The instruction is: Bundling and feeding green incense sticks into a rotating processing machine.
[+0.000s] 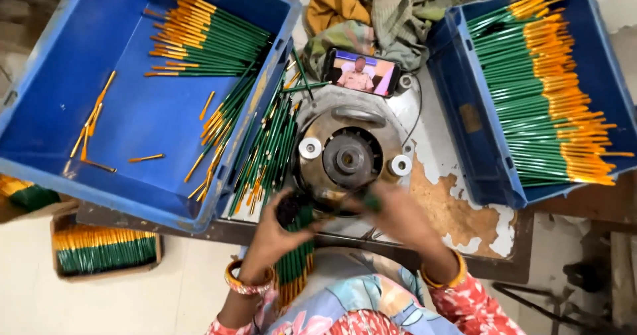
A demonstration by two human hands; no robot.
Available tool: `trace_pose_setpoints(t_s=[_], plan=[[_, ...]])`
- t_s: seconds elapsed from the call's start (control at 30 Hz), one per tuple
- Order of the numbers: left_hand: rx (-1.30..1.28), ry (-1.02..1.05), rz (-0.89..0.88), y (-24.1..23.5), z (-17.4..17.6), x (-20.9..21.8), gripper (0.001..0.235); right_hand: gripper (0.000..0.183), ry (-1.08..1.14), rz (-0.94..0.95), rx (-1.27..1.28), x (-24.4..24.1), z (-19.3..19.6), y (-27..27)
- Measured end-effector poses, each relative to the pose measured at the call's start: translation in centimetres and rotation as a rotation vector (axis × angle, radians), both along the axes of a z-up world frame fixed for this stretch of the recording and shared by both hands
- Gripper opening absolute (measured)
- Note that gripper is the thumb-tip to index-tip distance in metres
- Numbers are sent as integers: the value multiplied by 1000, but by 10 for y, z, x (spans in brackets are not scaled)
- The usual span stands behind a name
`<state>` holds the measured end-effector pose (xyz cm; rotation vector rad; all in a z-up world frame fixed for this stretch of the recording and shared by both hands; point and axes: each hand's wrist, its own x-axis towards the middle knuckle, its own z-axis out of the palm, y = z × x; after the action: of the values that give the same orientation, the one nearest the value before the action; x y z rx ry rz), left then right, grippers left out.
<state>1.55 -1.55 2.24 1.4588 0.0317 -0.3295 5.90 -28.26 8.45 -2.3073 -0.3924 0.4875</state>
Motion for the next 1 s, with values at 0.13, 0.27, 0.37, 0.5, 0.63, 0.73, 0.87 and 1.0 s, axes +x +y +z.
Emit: trace_pose_setpoints(t_s=[0.13, 0.27, 0.37, 0.5, 0.63, 0.73, 0.87, 1.0], plan=[[-69, 189, 141, 12, -1, -1, 63, 15, -145, -353, 57, 5, 10, -8], [-296, 445, 255, 7, -12, -1, 65, 26, -542, -194, -86, 31, -32, 1], [-317, 434, 262, 6, -39, 1, 67, 38, -505, -90, -221, 46, -36, 7], [-331, 353, 204, 9, -53, -15, 60, 45, -446, -106, -213, 35, -31, 12], [-342, 379, 243, 6, -32, -3, 61, 42, -479, -148, -234, 38, -70, 11], [-353, 411, 224, 5, -35, -6, 61, 38, -486, -191, -201, 39, -79, 14], [-292, 291, 171, 5, -26, -11, 71, 32, -514, -153, -179, 33, -75, 11], [-154, 191, 164, 5, -16, -13, 83, 23, -389, -317, -20, 14, -32, 23]])
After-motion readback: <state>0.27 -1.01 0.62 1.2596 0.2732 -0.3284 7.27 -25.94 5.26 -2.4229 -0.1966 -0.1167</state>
